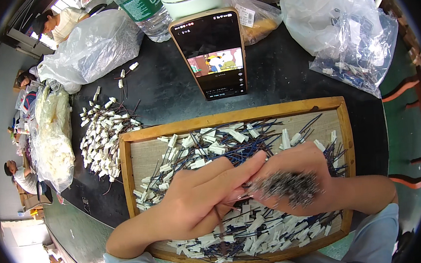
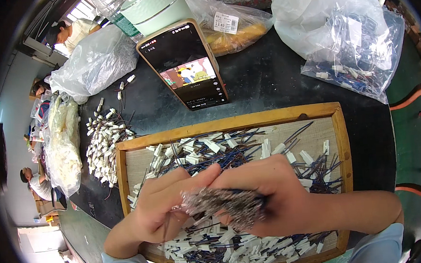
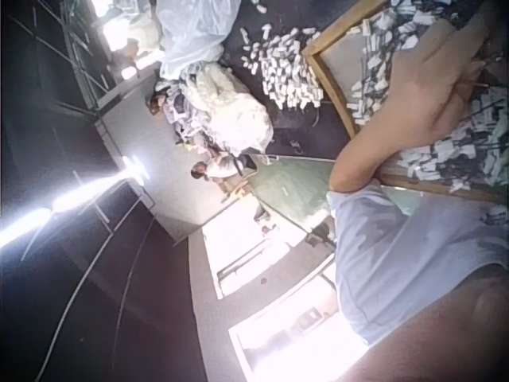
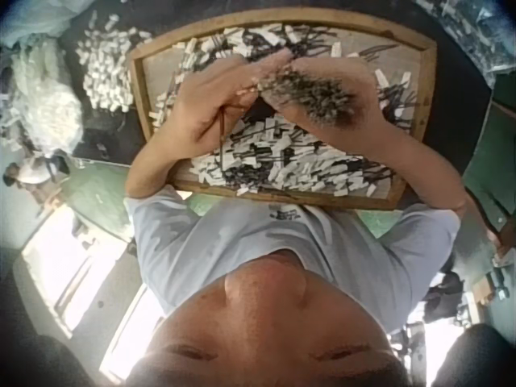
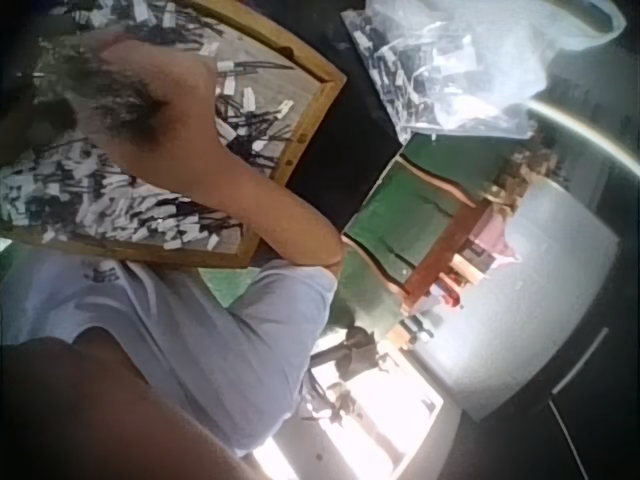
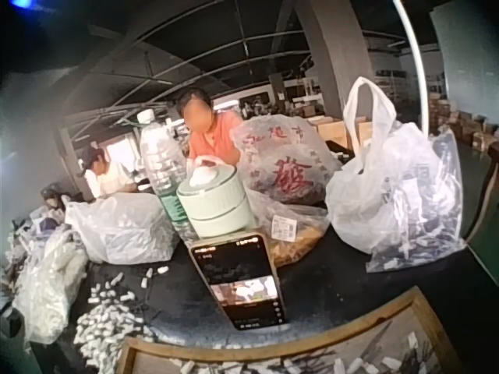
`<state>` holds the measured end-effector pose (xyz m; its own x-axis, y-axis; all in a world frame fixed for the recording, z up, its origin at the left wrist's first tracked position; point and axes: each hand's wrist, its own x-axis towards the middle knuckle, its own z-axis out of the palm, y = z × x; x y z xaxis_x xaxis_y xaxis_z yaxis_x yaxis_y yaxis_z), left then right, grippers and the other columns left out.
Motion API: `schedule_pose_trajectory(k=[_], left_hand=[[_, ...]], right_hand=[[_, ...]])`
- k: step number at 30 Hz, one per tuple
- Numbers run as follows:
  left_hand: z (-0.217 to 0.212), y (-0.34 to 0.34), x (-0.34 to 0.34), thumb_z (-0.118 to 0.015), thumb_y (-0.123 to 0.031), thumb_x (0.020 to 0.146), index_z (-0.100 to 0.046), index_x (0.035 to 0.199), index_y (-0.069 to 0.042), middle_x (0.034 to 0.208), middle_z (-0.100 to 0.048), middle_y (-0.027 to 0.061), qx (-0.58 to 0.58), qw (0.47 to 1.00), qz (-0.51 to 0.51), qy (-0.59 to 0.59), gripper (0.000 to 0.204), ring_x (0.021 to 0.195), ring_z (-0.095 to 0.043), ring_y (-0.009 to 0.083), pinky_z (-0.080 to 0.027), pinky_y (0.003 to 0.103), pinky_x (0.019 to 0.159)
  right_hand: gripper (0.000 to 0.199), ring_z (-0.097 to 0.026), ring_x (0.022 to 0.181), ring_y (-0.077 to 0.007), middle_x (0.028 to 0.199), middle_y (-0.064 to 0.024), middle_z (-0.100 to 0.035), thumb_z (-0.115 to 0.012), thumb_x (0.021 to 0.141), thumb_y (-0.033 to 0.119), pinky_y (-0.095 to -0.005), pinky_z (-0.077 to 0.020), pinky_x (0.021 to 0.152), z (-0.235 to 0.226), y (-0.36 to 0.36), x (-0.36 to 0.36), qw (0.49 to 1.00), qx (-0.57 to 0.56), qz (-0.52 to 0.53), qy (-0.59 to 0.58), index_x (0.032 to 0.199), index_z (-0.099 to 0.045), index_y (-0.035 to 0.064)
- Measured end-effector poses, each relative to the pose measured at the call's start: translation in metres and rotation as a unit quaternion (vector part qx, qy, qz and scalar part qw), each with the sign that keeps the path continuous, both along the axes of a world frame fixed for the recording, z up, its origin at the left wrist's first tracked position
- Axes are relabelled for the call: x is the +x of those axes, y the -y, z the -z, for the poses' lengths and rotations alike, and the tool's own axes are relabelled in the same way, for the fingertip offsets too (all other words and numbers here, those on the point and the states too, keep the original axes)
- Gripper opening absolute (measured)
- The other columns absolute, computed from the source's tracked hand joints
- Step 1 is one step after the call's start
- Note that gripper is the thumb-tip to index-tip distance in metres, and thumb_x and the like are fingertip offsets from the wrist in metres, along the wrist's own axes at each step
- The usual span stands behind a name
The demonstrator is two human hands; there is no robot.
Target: The person inserts wires into white plastic connectors by hand at an assembly station.
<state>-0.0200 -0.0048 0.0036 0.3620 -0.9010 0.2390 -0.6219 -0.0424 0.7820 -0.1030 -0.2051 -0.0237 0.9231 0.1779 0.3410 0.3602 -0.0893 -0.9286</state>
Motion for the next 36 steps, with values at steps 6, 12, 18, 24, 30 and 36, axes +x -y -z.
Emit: schedule_pose_trajectory(k=[6, 12, 18, 24, 30, 36], left_hand=[[0.000, 0.000, -0.001, -0.056, 0.002, 0.083, -0.048, 0.130, 0.001, 0.072, -0.050, 0.0108, 0.002, 1.000, -0.026, -0.009, 0.047, 0.058, -0.051, 0.0241, -0.044, 0.032, 0.053], [-0.006, -0.010, 0.010, -0.053, -0.004, 0.090, -0.054, 0.125, -0.002, 0.073, -0.058, 0.0091, 0.003, 0.988, -0.149, 0.043, 0.035, 0.060, -0.055, 0.0174, -0.046, 0.028, 0.056], [0.001, -0.016, 0.014, -0.048, -0.016, 0.096, -0.056, 0.112, -0.006, 0.074, -0.054, 0.0036, -0.006, 0.971, -0.188, -0.149, 0.021, 0.050, -0.045, 0.0083, -0.037, 0.019, 0.049], [0.012, -0.018, 0.040, -0.032, -0.028, 0.098, -0.048, 0.102, -0.006, 0.068, -0.040, -0.0014, -0.175, 0.744, -0.190, -0.617, 0.027, 0.042, -0.026, 0.0067, -0.024, 0.019, 0.039], [0.015, -0.012, 0.035, -0.036, -0.015, 0.096, -0.049, 0.113, -0.004, 0.087, -0.053, 0.0050, -0.200, 0.719, -0.236, -0.622, 0.025, 0.049, -0.034, 0.0069, -0.030, 0.019, 0.040], [0.004, -0.009, 0.018, -0.034, -0.028, 0.101, -0.028, 0.140, -0.002, 0.064, -0.054, 0.0057, -0.126, 0.817, -0.136, -0.546, 0.047, 0.036, -0.026, 0.0037, -0.027, 0.019, 0.033]], right_hand=[[0.016, -0.059, 0.056, -0.0178, 0.069, -0.0085, -0.063, -0.071, 0.075, 0.005, -0.0263, -0.0444, 0.052, -0.003, -0.004, -0.001, 0.999, -0.003, 0.033, 0.008, 0.088, -0.064, -0.0006], [0.012, -0.052, 0.056, -0.0090, 0.064, -0.0062, -0.058, -0.069, 0.081, 0.009, -0.0253, -0.0407, 0.051, -0.001, -0.002, 0.001, 0.984, 0.030, 0.137, -0.107, 0.086, -0.064, -0.0005], [0.015, -0.051, 0.059, -0.0053, 0.069, -0.0030, -0.061, -0.072, 0.081, 0.011, -0.0234, -0.0411, 0.053, -0.007, -0.006, 0.003, 0.970, 0.069, 0.166, -0.164, 0.086, -0.064, -0.0001], [0.018, -0.051, 0.065, -0.0038, 0.072, -0.0024, -0.061, -0.072, 0.081, 0.012, -0.0225, -0.0416, 0.057, -0.006, -0.002, 0.003, 0.977, 0.027, 0.061, -0.204, 0.090, -0.062, 0.0005], [0.021, -0.050, 0.069, -0.0034, 0.078, -0.0038, -0.059, -0.067, 0.084, 0.008, -0.0227, -0.0422, 0.060, 0.000, -0.008, 0.004, 0.990, 0.063, 0.106, -0.074, 0.099, -0.053, 0.0020], [0.016, -0.053, 0.063, -0.0063, 0.074, -0.0045, -0.060, -0.067, 0.082, 0.006, -0.0230, -0.0417, 0.055, -0.005, -0.003, 0.001, 0.993, 0.003, 0.094, -0.066, 0.092, -0.057, -0.0002]])
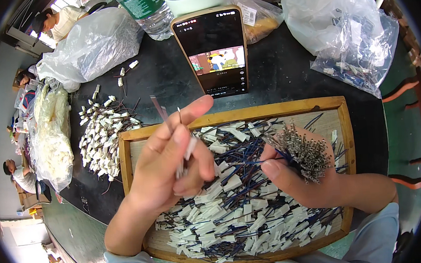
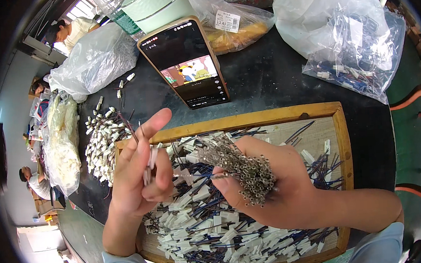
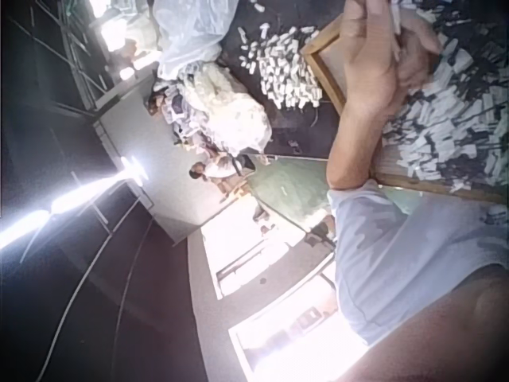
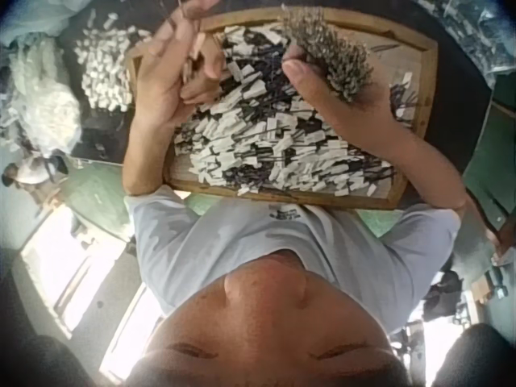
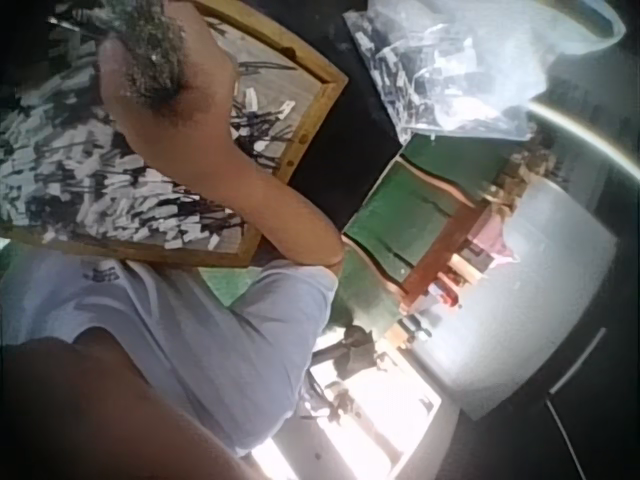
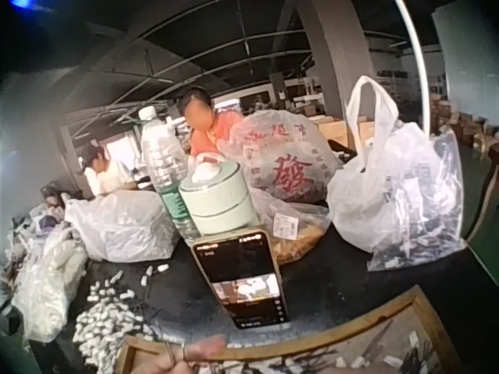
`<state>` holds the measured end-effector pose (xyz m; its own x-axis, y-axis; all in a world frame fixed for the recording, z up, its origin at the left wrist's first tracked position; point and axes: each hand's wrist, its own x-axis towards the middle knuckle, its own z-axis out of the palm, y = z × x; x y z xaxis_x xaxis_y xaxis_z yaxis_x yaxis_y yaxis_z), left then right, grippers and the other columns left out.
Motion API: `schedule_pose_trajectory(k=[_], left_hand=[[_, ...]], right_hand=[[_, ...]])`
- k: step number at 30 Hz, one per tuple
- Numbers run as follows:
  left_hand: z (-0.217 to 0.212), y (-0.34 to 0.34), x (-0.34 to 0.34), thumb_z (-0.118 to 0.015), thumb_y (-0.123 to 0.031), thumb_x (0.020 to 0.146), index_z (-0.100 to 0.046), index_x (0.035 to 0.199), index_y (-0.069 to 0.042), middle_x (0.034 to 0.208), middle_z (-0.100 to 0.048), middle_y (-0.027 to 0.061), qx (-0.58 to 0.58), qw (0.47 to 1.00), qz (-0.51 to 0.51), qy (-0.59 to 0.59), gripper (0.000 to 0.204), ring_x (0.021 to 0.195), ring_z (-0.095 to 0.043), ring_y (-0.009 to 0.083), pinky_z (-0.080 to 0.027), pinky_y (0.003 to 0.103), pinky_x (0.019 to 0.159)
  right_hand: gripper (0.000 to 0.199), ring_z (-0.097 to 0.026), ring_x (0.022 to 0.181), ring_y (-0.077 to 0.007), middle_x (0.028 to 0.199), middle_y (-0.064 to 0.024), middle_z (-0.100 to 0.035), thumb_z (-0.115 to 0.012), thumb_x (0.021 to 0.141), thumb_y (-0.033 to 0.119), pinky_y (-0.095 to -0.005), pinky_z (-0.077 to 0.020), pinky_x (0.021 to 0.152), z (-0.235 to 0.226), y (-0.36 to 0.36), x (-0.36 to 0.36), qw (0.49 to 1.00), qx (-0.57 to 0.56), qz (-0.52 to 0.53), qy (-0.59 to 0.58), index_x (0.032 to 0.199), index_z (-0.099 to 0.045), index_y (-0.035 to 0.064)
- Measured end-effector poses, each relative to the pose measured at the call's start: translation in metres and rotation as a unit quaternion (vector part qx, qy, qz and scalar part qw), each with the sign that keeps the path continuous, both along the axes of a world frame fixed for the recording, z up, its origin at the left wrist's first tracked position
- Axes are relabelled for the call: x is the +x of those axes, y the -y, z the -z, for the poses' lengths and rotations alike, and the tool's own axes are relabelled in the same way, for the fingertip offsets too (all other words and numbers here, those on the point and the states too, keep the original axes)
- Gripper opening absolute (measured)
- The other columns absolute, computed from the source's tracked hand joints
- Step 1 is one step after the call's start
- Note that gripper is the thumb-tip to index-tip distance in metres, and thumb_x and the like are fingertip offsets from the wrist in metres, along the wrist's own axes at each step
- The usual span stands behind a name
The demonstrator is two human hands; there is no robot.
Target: The person inserts wires into white plastic connectors by hand at an assembly station.
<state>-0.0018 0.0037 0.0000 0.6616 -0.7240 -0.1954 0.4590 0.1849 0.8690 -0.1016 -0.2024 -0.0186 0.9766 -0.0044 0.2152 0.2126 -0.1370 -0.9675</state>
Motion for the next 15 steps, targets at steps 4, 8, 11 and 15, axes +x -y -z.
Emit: schedule_pose_trajectory(k=[4, 8, 11, 15], left_hand=[[0.0062, -0.0051, -0.0048, -0.045, -0.030, 0.098, -0.043, 0.114, -0.003, 0.055, -0.045, 0.0023, -0.040, 0.996, 0.064, 0.039, 0.031, 0.042, -0.030, 0.0049, -0.025, 0.020, 0.043], [0.0050, -0.0045, -0.0102, -0.045, -0.027, 0.098, -0.042, 0.099, -0.003, 0.058, -0.039, -0.0013, -0.039, 0.994, 0.097, 0.041, 0.024, 0.044, -0.030, 0.0043, -0.023, 0.021, 0.043], [0.0023, -0.0042, -0.0126, -0.043, -0.023, 0.099, -0.041, 0.098, -0.002, 0.063, -0.040, -0.0017, -0.008, 0.991, 0.118, 0.061, 0.021, 0.046, -0.030, 0.0034, -0.022, 0.020, 0.044], [0.0042, -0.0062, -0.0140, -0.042, -0.020, 0.099, -0.041, 0.097, -0.001, 0.065, -0.041, -0.0013, 0.000, 0.991, 0.118, 0.059, 0.019, 0.047, -0.031, 0.0030, -0.022, 0.020, 0.043]], right_hand=[[0.013, -0.055, 0.058, -0.0082, 0.069, -0.0040, -0.060, -0.069, 0.080, 0.006, -0.0231, -0.0423, 0.052, -0.0084, 0.0002, -0.0042, 0.998, 0.022, -0.004, -0.058, 0.085, -0.060, -0.0002], [0.014, -0.059, 0.061, -0.0089, 0.072, -0.0057, -0.063, -0.070, 0.078, 0.007, -0.0229, -0.0445, 0.055, -0.0090, 0.0031, -0.0030, 0.998, -0.037, -0.030, -0.033, 0.087, -0.061, -0.0001], [0.016, -0.060, 0.063, -0.0092, 0.075, -0.0057, -0.064, -0.071, 0.077, 0.006, -0.0229, -0.0453, 0.056, -0.0027, 0.0012, -0.0024, 0.999, 0.012, -0.038, 0.006, 0.090, -0.062, -0.0002], [0.017, -0.060, 0.063, -0.0095, 0.076, -0.0060, -0.064, -0.070, 0.076, 0.004, -0.0233, -0.0460, 0.057, -0.0019, 0.0012, -0.0005, 0.997, -0.004, -0.071, 0.025, 0.091, -0.062, -0.0002]])
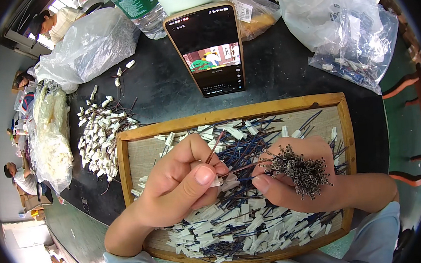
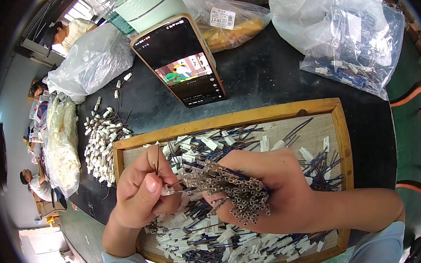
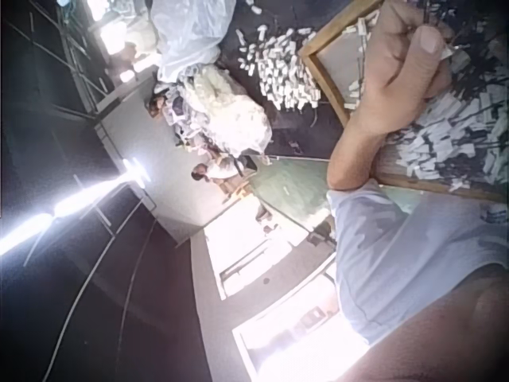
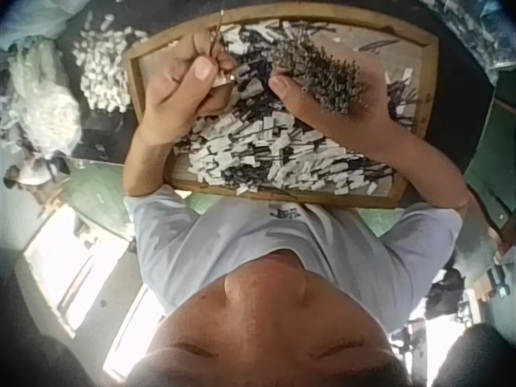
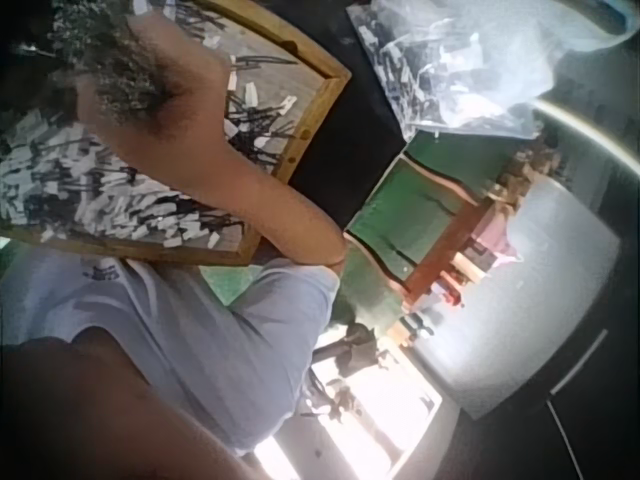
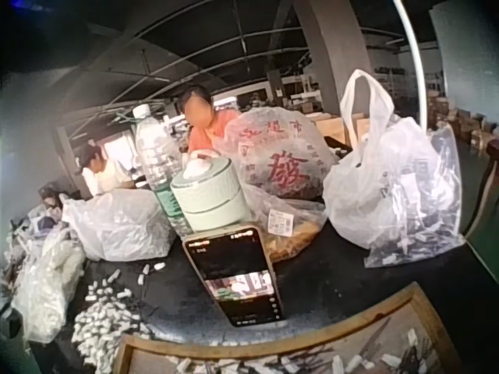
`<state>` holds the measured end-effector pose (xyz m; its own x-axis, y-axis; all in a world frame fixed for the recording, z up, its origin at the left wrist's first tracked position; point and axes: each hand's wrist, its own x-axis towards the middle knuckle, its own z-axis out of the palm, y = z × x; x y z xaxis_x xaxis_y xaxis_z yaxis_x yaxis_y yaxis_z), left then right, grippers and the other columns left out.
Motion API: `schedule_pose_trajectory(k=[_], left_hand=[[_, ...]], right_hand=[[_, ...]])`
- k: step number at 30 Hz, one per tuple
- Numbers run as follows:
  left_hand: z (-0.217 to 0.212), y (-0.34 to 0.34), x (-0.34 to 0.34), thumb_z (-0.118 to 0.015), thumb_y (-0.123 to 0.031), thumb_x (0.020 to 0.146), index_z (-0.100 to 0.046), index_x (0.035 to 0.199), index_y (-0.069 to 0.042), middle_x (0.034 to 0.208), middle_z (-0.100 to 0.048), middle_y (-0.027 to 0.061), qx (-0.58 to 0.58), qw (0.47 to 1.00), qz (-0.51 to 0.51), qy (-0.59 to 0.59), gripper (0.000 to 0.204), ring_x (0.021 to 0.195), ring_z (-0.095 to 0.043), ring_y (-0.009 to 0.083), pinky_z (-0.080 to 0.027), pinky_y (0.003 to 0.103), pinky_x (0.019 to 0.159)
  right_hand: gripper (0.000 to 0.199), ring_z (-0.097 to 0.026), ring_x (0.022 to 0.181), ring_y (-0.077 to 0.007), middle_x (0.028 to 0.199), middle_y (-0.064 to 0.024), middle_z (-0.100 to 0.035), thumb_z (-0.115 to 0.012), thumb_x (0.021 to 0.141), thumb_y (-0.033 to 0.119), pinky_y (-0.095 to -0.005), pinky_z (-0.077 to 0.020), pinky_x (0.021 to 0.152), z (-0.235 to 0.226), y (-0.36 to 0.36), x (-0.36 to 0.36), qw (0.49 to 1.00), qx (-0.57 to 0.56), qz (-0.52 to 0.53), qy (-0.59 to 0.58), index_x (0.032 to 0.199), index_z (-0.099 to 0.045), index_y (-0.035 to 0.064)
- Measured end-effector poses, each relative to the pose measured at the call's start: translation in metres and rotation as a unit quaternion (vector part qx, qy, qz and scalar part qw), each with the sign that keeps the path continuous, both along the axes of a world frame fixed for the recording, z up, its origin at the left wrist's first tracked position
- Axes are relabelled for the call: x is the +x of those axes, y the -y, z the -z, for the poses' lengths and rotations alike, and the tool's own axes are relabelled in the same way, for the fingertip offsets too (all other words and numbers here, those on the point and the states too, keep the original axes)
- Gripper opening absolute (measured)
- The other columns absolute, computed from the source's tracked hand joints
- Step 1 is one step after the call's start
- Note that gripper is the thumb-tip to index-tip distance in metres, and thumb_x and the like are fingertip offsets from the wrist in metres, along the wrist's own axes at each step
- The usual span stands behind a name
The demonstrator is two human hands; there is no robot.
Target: The person inserts wires into white plastic connectors by hand at an assembly station.
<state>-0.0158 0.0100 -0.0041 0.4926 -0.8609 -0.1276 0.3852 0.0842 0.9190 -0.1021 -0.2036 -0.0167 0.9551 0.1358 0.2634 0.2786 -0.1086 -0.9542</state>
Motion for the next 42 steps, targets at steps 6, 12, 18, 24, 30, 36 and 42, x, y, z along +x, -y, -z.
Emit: schedule_pose_trajectory(k=[6, 12, 18, 24, 30, 36, 42], left_hand=[[-0.002, 0.000, 0.001, -0.043, -0.016, 0.099, -0.041, 0.099, 0.000, 0.065, -0.041, -0.0015, -0.023, 1.000, 0.013, -0.008, 0.016, 0.048, -0.031, 0.0028, -0.024, 0.020, 0.045], [-0.008, 0.005, -0.008, -0.051, -0.006, 0.094, -0.040, 0.104, -0.001, 0.082, -0.053, 0.0012, 0.047, 0.979, 0.030, 0.194, 0.016, 0.066, -0.042, 0.0025, -0.035, 0.018, 0.060], [-0.004, 0.007, -0.013, -0.051, -0.005, 0.094, -0.039, 0.107, 0.000, 0.082, -0.054, 0.0036, 0.033, 0.975, 0.014, 0.219, 0.018, 0.064, -0.043, 0.0026, -0.035, 0.018, 0.061], [-0.009, 0.001, -0.005, -0.047, -0.006, 0.096, -0.041, 0.110, 0.002, 0.084, -0.056, 0.0038, 0.051, 0.968, -0.093, 0.226, 0.018, 0.058, -0.042, 0.0016, -0.036, 0.018, 0.055], [-0.007, -0.003, 0.001, -0.045, -0.014, 0.098, -0.054, 0.098, 0.001, 0.081, -0.058, 0.0021, 0.083, 0.964, -0.126, 0.219, 0.018, 0.056, -0.041, 0.0006, -0.036, 0.017, 0.050], [-0.001, 0.005, 0.011, -0.048, -0.020, 0.096, -0.063, 0.097, 0.001, 0.060, -0.047, -0.0040, 0.109, 0.871, -0.230, 0.421, 0.026, 0.051, -0.038, 0.0026, -0.027, 0.018, 0.046], [-0.009, 0.014, 0.003, -0.066, -0.001, 0.076, -0.066, 0.096, -0.002, 0.068, -0.058, 0.0068, 0.069, 0.788, -0.078, 0.606, 0.021, 0.055, -0.057, 0.0195, -0.042, 0.030, 0.046]], right_hand=[[0.015, -0.060, 0.062, -0.0091, 0.074, -0.0059, -0.064, -0.069, 0.075, 0.002, -0.0231, -0.0460, 0.057, -0.004, 0.005, 0.000, 1.000, 0.015, -0.005, -0.022, 0.089, -0.063, -0.0007], [0.015, -0.060, 0.059, -0.0090, 0.069, -0.0052, -0.064, -0.072, 0.074, 0.004, -0.0220, -0.0455, 0.055, -0.003, 0.003, 0.000, 0.997, 0.001, -0.049, -0.052, 0.087, -0.065, -0.0015], [0.011, -0.065, 0.066, -0.0111, 0.076, -0.0095, -0.068, -0.073, 0.074, 0.004, -0.0224, -0.0506, 0.057, 0.009, -0.001, 0.000, 0.996, 0.076, -0.035, -0.042, 0.081, -0.067, -0.0015], [0.011, -0.051, 0.057, -0.0079, 0.068, -0.0042, -0.057, -0.069, 0.083, 0.009, -0.0247, -0.0377, 0.049, -0.003, -0.004, -0.001, 0.975, 0.120, 0.097, -0.160, 0.084, -0.063, -0.0006], [0.013, -0.055, 0.059, -0.0080, 0.068, -0.0050, -0.061, -0.073, 0.079, 0.010, -0.0237, -0.0399, 0.051, -0.005, 0.000, 0.001, 0.981, 0.053, 0.108, -0.150, 0.082, -0.064, 0.0012], [0.018, -0.058, 0.056, -0.0092, 0.068, -0.0056, -0.063, -0.078, 0.074, 0.011, -0.0231, -0.0427, 0.052, -0.011, 0.010, 0.004, 0.998, -0.030, -0.013, -0.062, 0.081, -0.064, 0.0025], [0.015, -0.060, 0.058, -0.0105, 0.070, -0.0064, -0.064, -0.075, 0.076, 0.010, -0.0242, -0.0435, 0.052, -0.010, 0.005, 0.007, 1.000, -0.013, 0.003, -0.020, 0.083, -0.064, 0.0017]])
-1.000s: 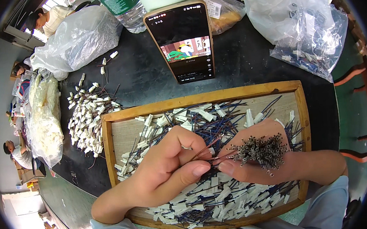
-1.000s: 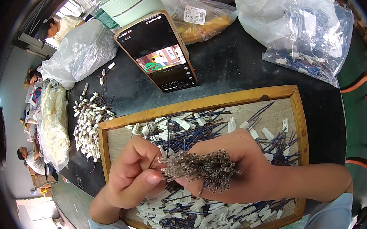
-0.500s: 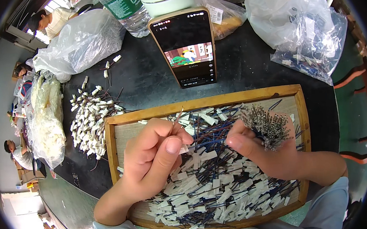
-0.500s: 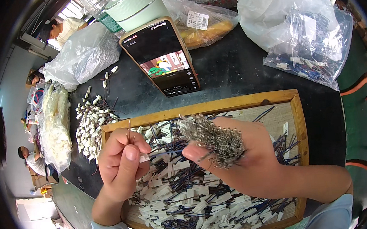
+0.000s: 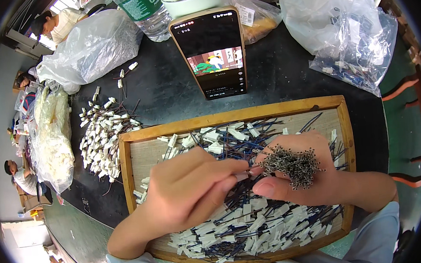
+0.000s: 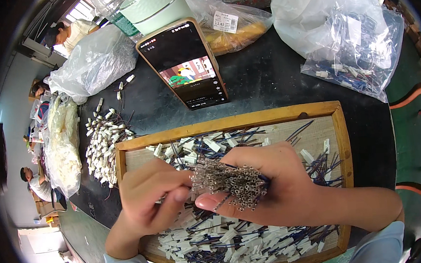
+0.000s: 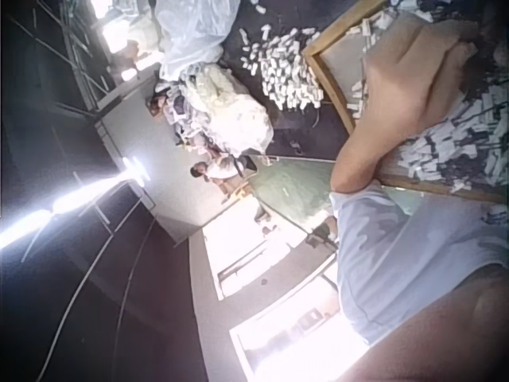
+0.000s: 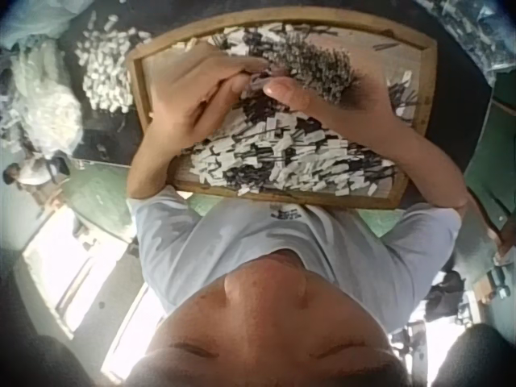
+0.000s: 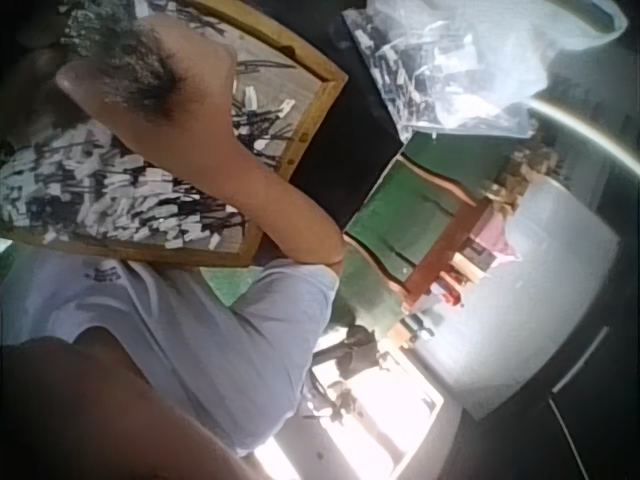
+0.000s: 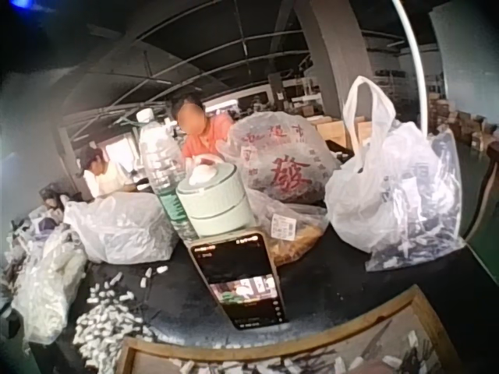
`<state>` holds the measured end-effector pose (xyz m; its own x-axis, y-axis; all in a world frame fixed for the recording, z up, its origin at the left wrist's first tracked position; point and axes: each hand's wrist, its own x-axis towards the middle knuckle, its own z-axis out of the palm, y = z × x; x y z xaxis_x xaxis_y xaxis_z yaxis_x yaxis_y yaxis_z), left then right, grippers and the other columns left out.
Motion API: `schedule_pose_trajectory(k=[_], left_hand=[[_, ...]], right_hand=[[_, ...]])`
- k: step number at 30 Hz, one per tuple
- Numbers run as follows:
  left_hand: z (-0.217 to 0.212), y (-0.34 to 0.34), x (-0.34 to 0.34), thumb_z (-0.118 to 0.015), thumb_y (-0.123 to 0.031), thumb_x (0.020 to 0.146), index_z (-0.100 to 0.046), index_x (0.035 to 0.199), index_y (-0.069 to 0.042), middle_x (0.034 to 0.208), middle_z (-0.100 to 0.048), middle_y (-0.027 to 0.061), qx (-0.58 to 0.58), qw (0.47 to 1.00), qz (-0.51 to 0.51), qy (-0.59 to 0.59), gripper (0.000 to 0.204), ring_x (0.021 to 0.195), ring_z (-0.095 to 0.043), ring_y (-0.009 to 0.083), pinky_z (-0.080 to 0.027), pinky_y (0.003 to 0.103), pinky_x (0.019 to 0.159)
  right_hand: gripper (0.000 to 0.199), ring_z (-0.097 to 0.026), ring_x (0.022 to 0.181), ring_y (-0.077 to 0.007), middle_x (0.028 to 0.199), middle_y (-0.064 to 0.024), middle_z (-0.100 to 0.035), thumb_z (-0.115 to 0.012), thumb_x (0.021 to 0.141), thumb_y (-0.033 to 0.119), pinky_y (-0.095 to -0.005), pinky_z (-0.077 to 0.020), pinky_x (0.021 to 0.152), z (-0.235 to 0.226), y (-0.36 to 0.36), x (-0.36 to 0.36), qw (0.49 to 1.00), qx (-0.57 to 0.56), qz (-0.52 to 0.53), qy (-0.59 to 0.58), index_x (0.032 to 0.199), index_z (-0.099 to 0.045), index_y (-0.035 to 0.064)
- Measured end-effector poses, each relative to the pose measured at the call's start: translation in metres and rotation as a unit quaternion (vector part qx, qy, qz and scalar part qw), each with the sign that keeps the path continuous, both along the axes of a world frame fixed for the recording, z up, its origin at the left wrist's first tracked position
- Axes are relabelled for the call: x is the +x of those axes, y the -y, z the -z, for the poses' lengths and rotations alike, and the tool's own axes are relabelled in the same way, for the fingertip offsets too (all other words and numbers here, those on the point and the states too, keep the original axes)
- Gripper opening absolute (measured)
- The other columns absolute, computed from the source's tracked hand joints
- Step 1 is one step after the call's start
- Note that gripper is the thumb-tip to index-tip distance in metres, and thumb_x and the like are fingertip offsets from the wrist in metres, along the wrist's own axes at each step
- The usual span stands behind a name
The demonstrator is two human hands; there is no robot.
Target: The person inserts wires into white plastic connectors by hand at an assembly station.
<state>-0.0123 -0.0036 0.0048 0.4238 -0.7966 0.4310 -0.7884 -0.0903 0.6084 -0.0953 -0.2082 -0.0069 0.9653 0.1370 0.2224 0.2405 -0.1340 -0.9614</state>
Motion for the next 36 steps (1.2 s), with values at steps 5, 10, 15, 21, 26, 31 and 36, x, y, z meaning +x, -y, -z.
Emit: schedule_pose_trajectory(k=[5, 10, 15, 21, 26, 31, 36], left_hand=[[0.001, 0.000, -0.001, -0.067, -0.003, 0.075, -0.066, 0.096, -0.002, 0.065, -0.057, 0.0061, 0.016, 1.000, 0.001, 0.015, 0.020, 0.053, -0.055, 0.0187, -0.042, 0.030, 0.045], [0.000, 0.000, 0.001, -0.064, -0.003, 0.076, -0.067, 0.090, -0.002, 0.065, -0.060, 0.0054, 0.025, 1.000, -0.009, 0.000, 0.014, 0.049, -0.053, 0.0168, -0.040, 0.028, 0.045], [0.006, 0.000, 0.000, -0.063, -0.003, 0.075, -0.068, 0.091, -0.003, 0.062, -0.059, 0.0048, 0.011, 0.999, 0.009, -0.030, 0.017, 0.047, -0.053, 0.0169, -0.040, 0.028, 0.044], [0.007, -0.001, 0.000, -0.061, -0.002, 0.069, -0.067, 0.091, -0.002, 0.062, -0.058, 0.0061, 0.032, 0.999, 0.040, -0.016, 0.023, 0.046, -0.054, 0.0182, -0.041, 0.029, 0.042], [0.006, -0.002, -0.003, -0.060, -0.004, 0.073, -0.066, 0.090, 0.000, 0.063, -0.059, 0.0072, 0.030, 0.997, 0.053, -0.040, 0.018, 0.045, -0.056, 0.0188, -0.042, 0.029, 0.042], [0.001, -0.006, -0.001, -0.066, -0.012, 0.080, -0.062, 0.086, 0.000, 0.065, -0.059, 0.0066, 0.058, 0.995, 0.077, -0.028, 0.014, 0.050, -0.059, 0.0209, -0.044, 0.030, 0.042], [0.003, -0.005, -0.003, -0.063, -0.009, 0.082, -0.061, 0.085, 0.000, 0.061, -0.055, 0.0052, 0.052, 0.996, 0.065, -0.018, 0.009, 0.045, -0.054, 0.0200, -0.040, 0.031, 0.038]], right_hand=[[0.013, -0.062, 0.061, -0.0145, 0.072, -0.0078, -0.064, -0.069, 0.073, 0.003, -0.0255, -0.0446, 0.055, 0.011, 0.006, 0.001, 0.996, -0.047, -0.023, 0.066, 0.084, -0.063, 0.0001], [0.019, -0.062, 0.063, -0.0177, 0.075, -0.0094, -0.064, -0.069, 0.068, 0.001, -0.0264, -0.0456, 0.057, 0.012, 0.007, -0.004, 1.000, -0.002, 0.020, 0.014, 0.087, -0.063, -0.0003], [0.027, -0.065, 0.069, -0.0259, 0.082, -0.0123, -0.065, -0.071, 0.067, 0.007, -0.0293, -0.0481, 0.061, 0.016, 0.007, -0.001, 0.995, -0.049, -0.025, 0.087, 0.092, -0.062, 0.0005], [0.032, -0.064, 0.074, -0.0290, 0.086, -0.0108, -0.065, -0.072, 0.066, 0.008, -0.0314, -0.0495, 0.063, 0.016, 0.011, 0.002, 0.990, -0.069, -0.089, 0.087, 0.096, -0.062, 0.0034], [0.033, -0.064, 0.073, -0.0282, 0.082, -0.0085, -0.064, -0.073, 0.064, 0.009, -0.0323, -0.0489, 0.061, 0.014, 0.007, 0.001, 0.987, -0.121, -0.072, 0.074, 0.095, -0.060, 0.0068], [0.040, -0.064, 0.073, -0.0269, 0.081, -0.0069, -0.064, -0.073, 0.063, 0.009, -0.0330, -0.0483, 0.058, 0.014, 0.002, -0.002, 0.986, -0.143, -0.067, 0.056, 0.099, -0.057, 0.0105], [0.045, -0.064, 0.072, -0.0273, 0.083, -0.0068, -0.064, -0.072, 0.062, 0.008, -0.0332, -0.0485, 0.058, 0.014, 0.003, -0.003, 0.982, -0.167, -0.056, 0.072, 0.104, -0.055, 0.0114]])
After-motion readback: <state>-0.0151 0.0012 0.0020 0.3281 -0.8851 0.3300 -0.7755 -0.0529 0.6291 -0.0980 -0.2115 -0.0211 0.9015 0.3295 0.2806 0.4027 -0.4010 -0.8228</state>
